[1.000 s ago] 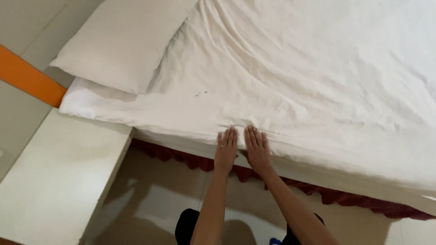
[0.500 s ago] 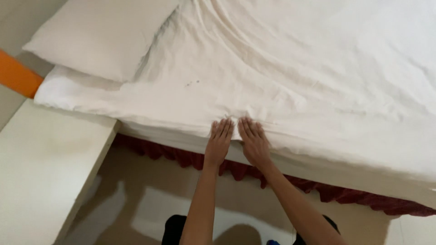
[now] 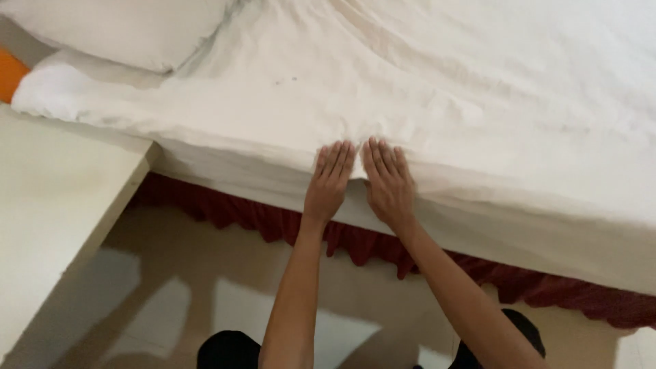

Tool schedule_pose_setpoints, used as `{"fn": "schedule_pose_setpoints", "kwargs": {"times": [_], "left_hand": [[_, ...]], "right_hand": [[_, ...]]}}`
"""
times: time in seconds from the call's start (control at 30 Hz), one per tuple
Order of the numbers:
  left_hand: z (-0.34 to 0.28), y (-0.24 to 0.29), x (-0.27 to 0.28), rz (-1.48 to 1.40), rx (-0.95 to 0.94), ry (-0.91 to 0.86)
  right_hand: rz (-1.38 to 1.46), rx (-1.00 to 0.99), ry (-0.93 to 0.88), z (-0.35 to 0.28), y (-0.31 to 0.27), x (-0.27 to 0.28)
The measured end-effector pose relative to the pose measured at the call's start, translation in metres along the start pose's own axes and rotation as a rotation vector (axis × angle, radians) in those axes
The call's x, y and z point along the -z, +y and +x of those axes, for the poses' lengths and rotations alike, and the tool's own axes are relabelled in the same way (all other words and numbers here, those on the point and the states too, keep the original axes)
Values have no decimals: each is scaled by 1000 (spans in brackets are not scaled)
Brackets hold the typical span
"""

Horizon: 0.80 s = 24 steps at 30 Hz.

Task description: The person smooths and tucks a white bedsheet onto a mattress. They start at the head of the bed, moving along the sides to the foot, and then return to the head to finish tucking the corners.

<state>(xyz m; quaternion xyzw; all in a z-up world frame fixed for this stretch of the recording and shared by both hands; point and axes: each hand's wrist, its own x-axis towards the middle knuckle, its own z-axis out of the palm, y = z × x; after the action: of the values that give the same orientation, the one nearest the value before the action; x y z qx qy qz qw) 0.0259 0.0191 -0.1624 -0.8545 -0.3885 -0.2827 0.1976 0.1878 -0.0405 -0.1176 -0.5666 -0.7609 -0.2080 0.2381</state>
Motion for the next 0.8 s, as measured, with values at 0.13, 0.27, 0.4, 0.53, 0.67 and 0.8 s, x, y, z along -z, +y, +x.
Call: {"fn": "schedule_pose_setpoints", "kwargs": {"times": [0.13,0.27,0.4,0.53,0.67,0.8], "left_hand": [[1,1,-6,8,0,63],[1,-3,-6,48,0,50],[7,-5,0,108,-35,32],[16,-4,0,133,-45,-9],[20,-7,-9,16,-31,-6],[16,2,1,-28,6,-50]], "right_hand": [[-42,0,52,-2,3,-10],[19,-22,13,0,0,-9],[-18,-15,28,1,5,-11],[53,-35,21,1,8,-13],[-81,-39,15,3,8,-19],[-31,-23,14,2,7,-20]]}}
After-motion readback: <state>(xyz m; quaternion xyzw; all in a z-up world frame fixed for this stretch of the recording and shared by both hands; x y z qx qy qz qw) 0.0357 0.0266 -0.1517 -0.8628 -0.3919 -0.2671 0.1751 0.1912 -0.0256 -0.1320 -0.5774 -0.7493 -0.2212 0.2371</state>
